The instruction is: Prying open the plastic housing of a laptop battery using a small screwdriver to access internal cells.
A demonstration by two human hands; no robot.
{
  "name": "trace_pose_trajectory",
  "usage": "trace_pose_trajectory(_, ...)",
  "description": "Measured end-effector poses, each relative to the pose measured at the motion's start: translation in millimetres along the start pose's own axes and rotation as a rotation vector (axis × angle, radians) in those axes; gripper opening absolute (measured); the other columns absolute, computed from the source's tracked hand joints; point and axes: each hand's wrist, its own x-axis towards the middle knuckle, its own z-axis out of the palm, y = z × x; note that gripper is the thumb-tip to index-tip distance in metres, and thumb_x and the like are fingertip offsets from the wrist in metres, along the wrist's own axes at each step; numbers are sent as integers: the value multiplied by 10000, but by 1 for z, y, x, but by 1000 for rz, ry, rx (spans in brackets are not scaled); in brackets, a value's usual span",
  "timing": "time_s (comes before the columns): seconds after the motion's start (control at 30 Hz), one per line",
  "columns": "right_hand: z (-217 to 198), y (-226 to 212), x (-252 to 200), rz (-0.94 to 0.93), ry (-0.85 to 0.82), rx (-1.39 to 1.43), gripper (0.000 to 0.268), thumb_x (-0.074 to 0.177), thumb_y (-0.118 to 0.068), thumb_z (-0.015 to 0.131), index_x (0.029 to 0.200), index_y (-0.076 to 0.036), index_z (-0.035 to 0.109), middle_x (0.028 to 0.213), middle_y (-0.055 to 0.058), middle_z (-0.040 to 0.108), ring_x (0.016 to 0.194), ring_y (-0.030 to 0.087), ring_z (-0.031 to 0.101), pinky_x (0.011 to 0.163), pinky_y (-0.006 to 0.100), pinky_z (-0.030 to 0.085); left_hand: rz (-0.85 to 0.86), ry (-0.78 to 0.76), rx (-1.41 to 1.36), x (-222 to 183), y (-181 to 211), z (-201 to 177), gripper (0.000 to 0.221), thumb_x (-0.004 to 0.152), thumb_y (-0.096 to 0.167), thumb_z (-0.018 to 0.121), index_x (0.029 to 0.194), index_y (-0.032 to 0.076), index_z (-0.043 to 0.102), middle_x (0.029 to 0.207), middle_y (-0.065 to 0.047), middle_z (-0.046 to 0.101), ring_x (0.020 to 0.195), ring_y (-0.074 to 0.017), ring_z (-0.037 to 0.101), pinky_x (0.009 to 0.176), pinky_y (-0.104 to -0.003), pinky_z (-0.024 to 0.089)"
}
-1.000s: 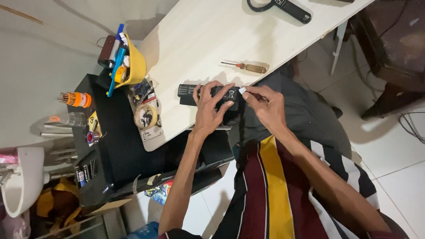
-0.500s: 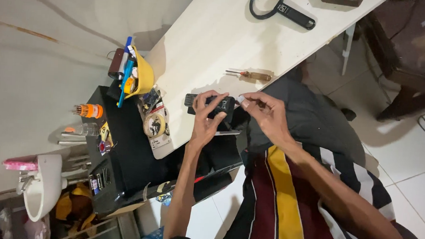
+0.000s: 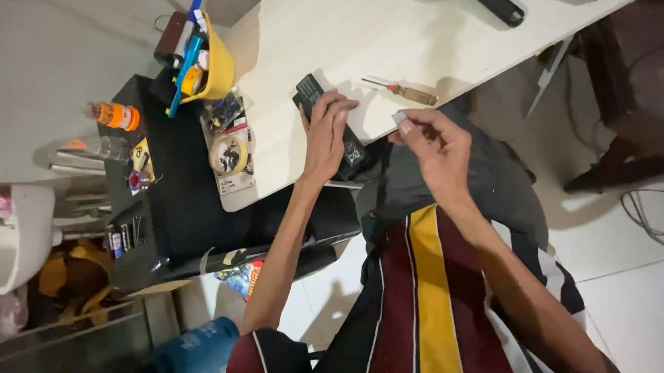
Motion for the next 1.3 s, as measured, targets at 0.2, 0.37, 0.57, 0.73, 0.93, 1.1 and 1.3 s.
trace_pose_trajectory(0.2, -13, 4, 10, 54, 21, -5, 195, 1013, -13, 726, 1183, 76, 692, 882, 198, 669, 810, 232, 728, 734, 410, 652, -52, 103, -145, 2, 14, -13, 386, 1155, 358, 335, 1230, 125, 633, 1212, -105, 635, 1476, -334, 359, 1145, -744, -159)
trace_pose_trajectory(0.37, -19, 9, 11, 93, 31, -16, 204, 1034, -41, 717, 1191, 86, 685, 858, 150, 651, 753, 192, 653, 757, 392, 620, 98, -162, -60, -21, -12, -25, 976, 808, 777, 689, 1560, 207, 438, 1639, -109, 360, 1585, -351, 175, 1197, -672, -183)
trace_pose_trajectory(0.57, -11, 5, 6, 153, 12, -65, 222, 1023, -78, 738, 1193, 57, 691, 867, 158, 665, 785, 203, 692, 766, 348, 611, 237, -257, 418, -37, -11, -29, 943, 757, 25, 698, 1618, 241, 381, 1654, -93, 345, 1584, -303, 212, 1239, -674, -59)
trace_pose_trajectory(0.73, -7, 9, 4, 149, -32, -160, 229, 1007, -90, 753, 1193, 35, 707, 860, 168, 690, 793, 205, 715, 751, 332, 611, 344, -179, 458, -31, -27, -13, 1083, 517, -43, 904, 1500, 191, 513, 1516, -128, 479, 1525, -335, 311, 1260, -692, -3)
trace_pose_trajectory(0.93, 16, -22, -4, 192, -44, -161, 264, 983, -103, 766, 1193, 49, 712, 918, 208, 721, 895, 228, 735, 796, 369, 619, 306, 58, 193, -17, 11, -17, 543, 931, 195, 754, 1434, 132, 560, 1416, -98, 550, 1442, -304, 444, 1295, -614, 112)
trace_pose_trajectory(1.1, 24, -27, -11, 168, -109, -214, 207, 985, -89, 743, 1156, 27, 738, 893, 204, 727, 873, 245, 760, 781, 390, 631, 240, 214, -17, -6, 32, -25, 379, 1043, 221, 658, 1404, 155, 565, 1352, -62, 589, 1364, -265, 508, 1312, -546, 190)
trace_pose_trajectory(1.3, 19, -22, -14, 127, -79, -219, 185, 972, -63, 759, 1140, 17, 758, 869, 182, 726, 895, 181, 702, 793, 377, 608, 276, 132, 191, -4, 16, -19, 389, 1001, 311, 645, 1342, 127, 621, 1302, -40, 578, 1342, -282, 538, 1237, -543, 322)
